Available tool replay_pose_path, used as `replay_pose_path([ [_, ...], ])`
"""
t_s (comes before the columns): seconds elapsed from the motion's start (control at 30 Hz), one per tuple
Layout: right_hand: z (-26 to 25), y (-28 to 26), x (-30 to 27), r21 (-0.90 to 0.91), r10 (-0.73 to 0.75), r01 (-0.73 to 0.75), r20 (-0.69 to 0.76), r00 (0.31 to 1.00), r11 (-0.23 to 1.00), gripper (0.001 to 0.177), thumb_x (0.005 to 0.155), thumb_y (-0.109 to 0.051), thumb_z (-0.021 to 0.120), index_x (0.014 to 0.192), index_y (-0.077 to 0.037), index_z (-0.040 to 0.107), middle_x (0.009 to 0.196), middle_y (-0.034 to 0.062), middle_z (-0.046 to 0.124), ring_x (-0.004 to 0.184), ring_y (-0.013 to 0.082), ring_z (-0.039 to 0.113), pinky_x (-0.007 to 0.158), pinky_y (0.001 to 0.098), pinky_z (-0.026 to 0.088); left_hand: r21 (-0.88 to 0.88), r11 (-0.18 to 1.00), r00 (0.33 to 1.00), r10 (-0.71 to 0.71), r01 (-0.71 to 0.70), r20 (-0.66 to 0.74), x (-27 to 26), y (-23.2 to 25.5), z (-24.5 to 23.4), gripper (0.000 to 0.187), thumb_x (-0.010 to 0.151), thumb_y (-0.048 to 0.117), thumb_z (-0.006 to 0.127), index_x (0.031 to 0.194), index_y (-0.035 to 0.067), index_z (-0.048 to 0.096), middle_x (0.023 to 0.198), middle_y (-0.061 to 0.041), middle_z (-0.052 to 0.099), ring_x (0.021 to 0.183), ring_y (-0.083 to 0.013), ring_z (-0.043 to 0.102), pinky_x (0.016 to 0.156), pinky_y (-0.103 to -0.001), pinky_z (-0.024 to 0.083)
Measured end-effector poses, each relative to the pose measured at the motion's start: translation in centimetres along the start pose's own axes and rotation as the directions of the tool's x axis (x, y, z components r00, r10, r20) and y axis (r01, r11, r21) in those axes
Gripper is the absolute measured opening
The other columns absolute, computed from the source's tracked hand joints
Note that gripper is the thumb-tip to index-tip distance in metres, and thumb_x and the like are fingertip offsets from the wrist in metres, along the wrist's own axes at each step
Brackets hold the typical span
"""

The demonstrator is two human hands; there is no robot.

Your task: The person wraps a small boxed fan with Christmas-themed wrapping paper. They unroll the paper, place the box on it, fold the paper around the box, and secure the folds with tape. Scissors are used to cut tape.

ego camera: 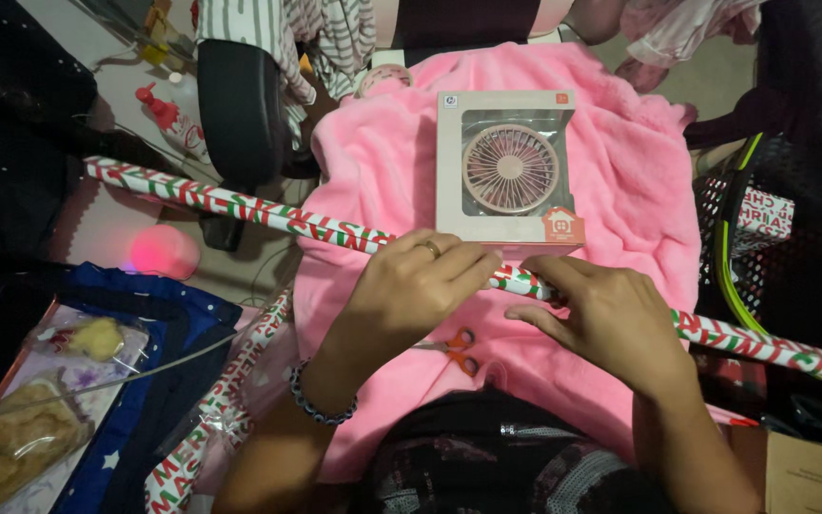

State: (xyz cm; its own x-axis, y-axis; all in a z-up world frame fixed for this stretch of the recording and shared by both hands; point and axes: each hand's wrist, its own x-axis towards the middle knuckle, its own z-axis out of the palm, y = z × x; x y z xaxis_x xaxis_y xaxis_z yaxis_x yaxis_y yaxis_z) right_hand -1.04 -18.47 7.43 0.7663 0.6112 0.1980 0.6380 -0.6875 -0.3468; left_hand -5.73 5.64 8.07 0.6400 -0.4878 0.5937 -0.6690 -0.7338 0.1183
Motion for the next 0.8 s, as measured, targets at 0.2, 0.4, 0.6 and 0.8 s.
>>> replay_pose_path([
  [0.2, -1.2, 0.3, 0.4, -0.02, -0.108, 0.107, -0.031, 0.994, 0.994, 0.038, 0.076, -0.035, 0.081, 0.096, -0.006, 0.068, 0.084, 0.0088, 0.07, 0.062, 0.0308, 0.067, 0.053, 0.043, 0.05, 0.111, 0.993, 0.996, 0.041, -0.049, 0.075, 0.2, 0.1, 0.7, 0.016, 0.087, 0.012, 0.066, 0.102, 0.006, 0.065, 0.081, -0.003, 0.059, 0.074, -0.0176, 0.065, 0.067, -0.032, 0.053],
  [0.4, -1.6, 0.6, 0.5, -0.183, -0.315, 0.281, -0.197, 0.929, 0.942, 0.025, 0.08, -0.022, 0.082, 0.098, -0.009, 0.07, 0.084, 0.005, 0.069, 0.074, 0.0245, 0.069, 0.062, 0.0386, 0.051, 0.107, 0.993, 0.995, 0.028, -0.039, 0.096, 0.1, 0.1, 1.0, 0.018, 0.087, 0.014, 0.066, 0.104, 0.006, 0.063, 0.081, -0.003, 0.059, 0.073, -0.0175, 0.066, 0.062, -0.032, 0.054],
  [0.6, -1.6, 0.7, 0.2, -0.388, -0.502, 0.385, -0.268, 0.822, 0.837, 0.025, 0.083, -0.023, 0.081, 0.103, -0.011, 0.072, 0.096, 0.004, 0.073, 0.086, 0.0231, 0.07, 0.079, 0.0383, 0.055, 0.045, 0.999, 0.996, 0.012, -0.016, 0.091, 0.2, 0.0, 0.2, 0.039, 0.078, 0.021, 0.067, 0.112, 0.003, 0.064, 0.082, -0.005, 0.06, 0.068, -0.0192, 0.066, 0.056, -0.033, 0.052],
  [0.8, -0.2, 2.2, -0.2, -0.348, -0.524, 0.419, -0.307, 0.795, 0.839, 0.024, 0.089, -0.025, 0.081, 0.108, -0.012, 0.074, 0.108, 0.0033, 0.075, 0.101, 0.0209, 0.073, 0.11, 0.0497, 0.042, 0.064, 0.998, 0.996, 0.011, -0.017, 0.092, 0.6, 0.7, 0.0, 0.037, 0.079, 0.018, 0.068, 0.114, 0.005, 0.065, 0.082, -0.003, 0.059, 0.067, -0.0169, 0.066, 0.058, -0.032, 0.052],
])
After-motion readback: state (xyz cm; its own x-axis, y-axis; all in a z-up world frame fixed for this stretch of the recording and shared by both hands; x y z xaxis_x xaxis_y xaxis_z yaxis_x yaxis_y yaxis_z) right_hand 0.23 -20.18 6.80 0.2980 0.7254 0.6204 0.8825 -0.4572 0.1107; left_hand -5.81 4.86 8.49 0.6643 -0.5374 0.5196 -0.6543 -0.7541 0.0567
